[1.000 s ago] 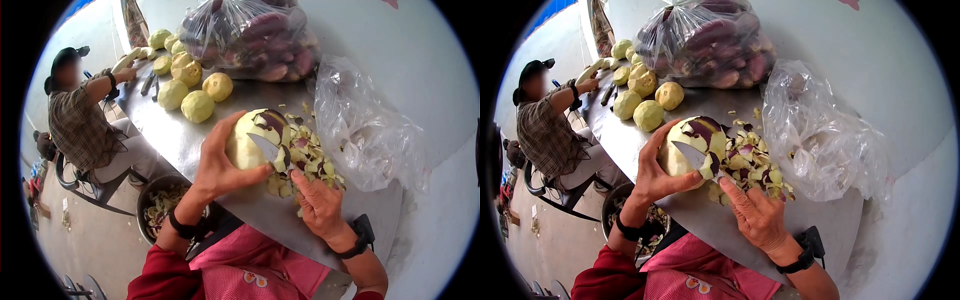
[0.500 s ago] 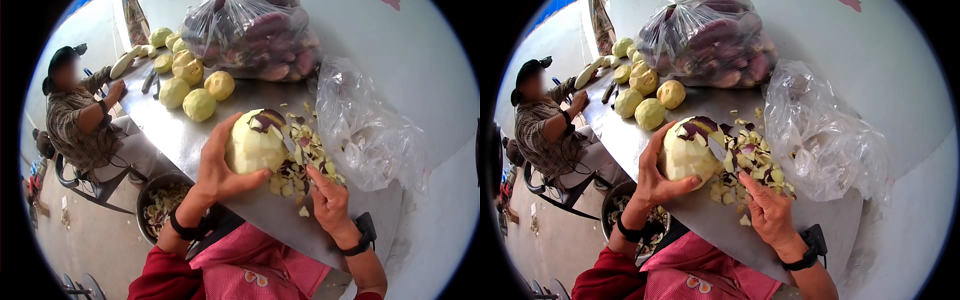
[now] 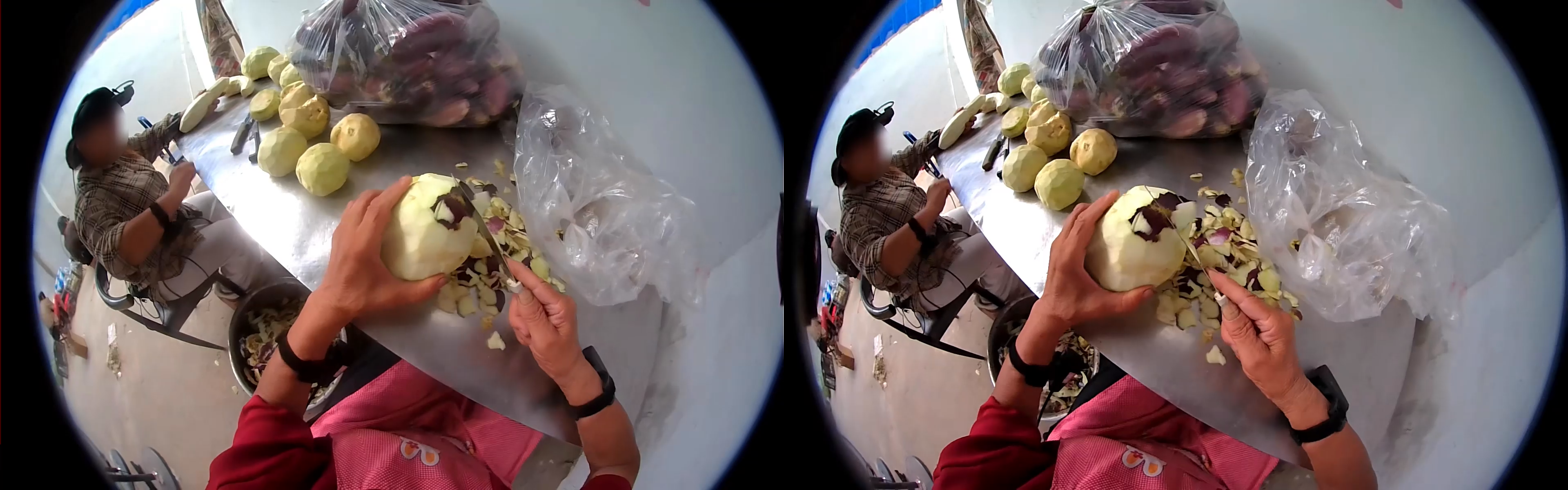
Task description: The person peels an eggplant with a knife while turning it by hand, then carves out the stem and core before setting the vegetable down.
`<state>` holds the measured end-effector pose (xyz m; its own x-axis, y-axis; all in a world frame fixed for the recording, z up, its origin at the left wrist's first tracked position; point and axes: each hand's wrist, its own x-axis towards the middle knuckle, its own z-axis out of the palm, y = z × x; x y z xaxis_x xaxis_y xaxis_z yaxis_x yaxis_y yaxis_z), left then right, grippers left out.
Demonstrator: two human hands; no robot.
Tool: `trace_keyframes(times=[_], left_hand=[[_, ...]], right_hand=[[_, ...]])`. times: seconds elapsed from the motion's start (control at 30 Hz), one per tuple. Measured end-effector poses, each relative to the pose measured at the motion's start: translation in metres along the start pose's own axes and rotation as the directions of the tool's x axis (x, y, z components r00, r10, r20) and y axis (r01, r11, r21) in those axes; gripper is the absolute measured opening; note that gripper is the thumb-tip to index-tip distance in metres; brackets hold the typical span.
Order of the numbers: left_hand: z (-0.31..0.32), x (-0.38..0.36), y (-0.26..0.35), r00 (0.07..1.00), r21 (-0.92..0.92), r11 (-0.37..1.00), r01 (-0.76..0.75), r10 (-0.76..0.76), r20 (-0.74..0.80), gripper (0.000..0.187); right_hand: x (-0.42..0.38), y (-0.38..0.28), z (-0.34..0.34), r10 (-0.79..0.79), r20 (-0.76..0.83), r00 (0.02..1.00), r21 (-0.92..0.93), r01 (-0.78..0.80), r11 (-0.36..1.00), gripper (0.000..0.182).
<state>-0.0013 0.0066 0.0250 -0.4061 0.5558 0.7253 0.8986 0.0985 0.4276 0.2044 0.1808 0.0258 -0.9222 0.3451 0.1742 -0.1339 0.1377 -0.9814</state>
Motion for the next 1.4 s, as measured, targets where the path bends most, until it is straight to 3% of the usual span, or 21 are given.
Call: trace_keyframes(times=[0.03, 0.07, 0.1, 0.13, 0.37, 0.63, 0.87, 0.93, 0.97, 1.03, 1.07, 1.1, 1.13, 1.17, 1.23, 1.4], left_hand=[[0.001, 0.002, 0.001, 1.000, 0.003, 1.000, 0.000, 0.000, 0.001, 0.103], [0.001, 0.003, 0.002, 0.999, 0.015, 0.999, 0.035, -0.035, 0.003, 0.103], [0.002, 0.005, 0.002, 0.997, 0.025, 0.997, 0.070, -0.071, 0.005, 0.103], [0.002, 0.005, 0.001, 0.998, 0.024, 0.997, 0.070, -0.070, 0.003, 0.103], [0.005, 0.004, 0.004, 0.999, 0.022, 0.999, 0.039, -0.039, 0.001, 0.101], [0.010, 0.005, 0.009, 1.000, 0.076, 0.997, -0.017, 0.019, -0.019, 0.100], [0.011, 0.001, 0.006, 0.999, 0.085, 0.996, -0.008, 0.011, -0.038, 0.101], [0.011, -0.001, 0.004, 0.998, 0.075, 0.997, -0.018, 0.022, -0.052, 0.100], [0.011, -0.001, 0.003, 0.998, 0.087, 0.996, -0.026, 0.031, -0.061, 0.100], [0.009, -0.003, 0.001, 0.997, 0.102, 0.994, -0.027, 0.034, -0.066, 0.100], [0.009, -0.003, 0.000, 0.997, 0.092, 0.995, -0.037, 0.043, -0.071, 0.099], [0.009, -0.002, -0.001, 0.996, 0.080, 0.996, -0.049, 0.055, -0.077, 0.099], [0.009, -0.002, -0.001, 0.995, 0.080, 0.995, -0.052, 0.059, -0.078, 0.099], [0.008, -0.003, -0.002, 0.996, 0.033, 0.999, -0.037, 0.040, -0.078, 0.099], [0.006, -0.006, -0.004, 0.997, -0.015, 1.000, -0.018, 0.017, -0.070, 0.099], [0.003, -0.011, -0.007, 0.994, 0.014, 0.998, -0.068, 0.069, -0.086, 0.099]], right_hand=[[0.001, 0.000, 0.000, -0.083, -0.021, 0.996, -0.125, 0.080, 0.989, 0.037], [0.003, 0.001, 0.003, -0.084, -0.021, 0.996, -0.124, 0.080, 0.989, 0.037], [0.006, 0.002, 0.006, -0.320, -0.008, 0.947, -0.346, 0.298, 0.890, 0.037], [0.007, 0.003, 0.009, -0.530, 0.059, 0.846, -0.543, 0.473, 0.694, 0.039], [0.001, -0.004, 0.011, -0.441, 0.135, 0.887, -0.706, 0.399, 0.585, 0.042], [0.003, -0.004, 0.015, -0.539, 0.161, 0.827, -0.872, 0.375, 0.314, 0.053], [0.005, 0.009, 0.006, -0.520, 0.112, 0.846, -0.870, 0.336, 0.360, 0.049], [0.010, 0.017, 0.004, -0.568, -0.004, 0.823, -0.730, 0.386, 0.564, 0.040], [0.010, 0.016, 0.004, -0.570, -0.004, 0.822, -0.730, 0.387, 0.563, 0.040], [0.010, 0.016, 0.006, -0.478, -0.065, 0.876, -0.543, 0.371, 0.754, 0.038], [0.008, 0.013, 0.005, -0.478, -0.061, 0.876, -0.541, 0.374, 0.753, 0.038], [0.003, 0.007, 0.003, -0.201, -0.100, 0.974, -0.257, 0.170, 0.951, 0.037], [0.000, 0.002, 0.002, 0.089, -0.049, 0.995, 0.049, -0.087, 0.995, 0.037], [0.000, -0.002, 0.003, 0.088, -0.051, 0.995, 0.050, -0.085, 0.995, 0.037], [-0.001, -0.007, 0.006, 0.201, 0.056, 0.978, 0.311, -0.209, 0.927, 0.040], [-0.004, -0.013, 0.007, 0.266, 0.115, 0.957, 0.485, -0.288, 0.826, 0.041]])
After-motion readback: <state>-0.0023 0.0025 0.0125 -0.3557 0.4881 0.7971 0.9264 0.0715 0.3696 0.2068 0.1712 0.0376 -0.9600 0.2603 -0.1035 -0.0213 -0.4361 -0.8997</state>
